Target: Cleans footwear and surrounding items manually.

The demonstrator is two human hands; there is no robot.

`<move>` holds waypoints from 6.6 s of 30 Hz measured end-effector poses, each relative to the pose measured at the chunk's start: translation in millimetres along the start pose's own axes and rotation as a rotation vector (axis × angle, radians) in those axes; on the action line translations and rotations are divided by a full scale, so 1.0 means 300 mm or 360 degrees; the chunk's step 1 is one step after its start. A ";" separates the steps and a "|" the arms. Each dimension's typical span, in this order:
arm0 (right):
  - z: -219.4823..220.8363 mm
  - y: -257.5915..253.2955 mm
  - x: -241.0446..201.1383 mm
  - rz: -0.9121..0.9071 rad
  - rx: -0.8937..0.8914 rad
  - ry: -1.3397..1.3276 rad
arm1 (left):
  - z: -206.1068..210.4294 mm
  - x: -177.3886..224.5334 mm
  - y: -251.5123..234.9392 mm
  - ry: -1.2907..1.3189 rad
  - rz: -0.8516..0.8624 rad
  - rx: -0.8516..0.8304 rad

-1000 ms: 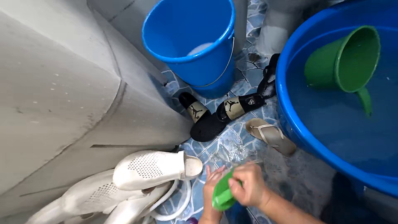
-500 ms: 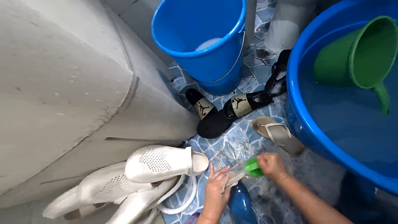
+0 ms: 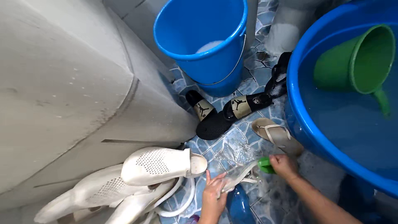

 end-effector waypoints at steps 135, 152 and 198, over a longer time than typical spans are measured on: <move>-0.065 0.109 -0.372 -0.0710 0.0032 -0.0131 | -0.057 0.068 -0.148 0.0154 -0.0149 0.0054; 0.014 0.139 -0.392 -0.0869 -0.0032 -0.0229 | -0.018 0.004 0.005 0.0097 -0.0278 0.0136; 0.163 0.010 -0.006 -0.0135 -0.0501 0.0383 | -0.016 -0.130 0.190 0.0294 -0.0730 0.0158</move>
Point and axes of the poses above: each hand's wrist, its own y-axis away from the middle knuckle, its own z-axis out of the palm, x = y × z, the point moved 8 cm from there along -y, towards the middle knuckle
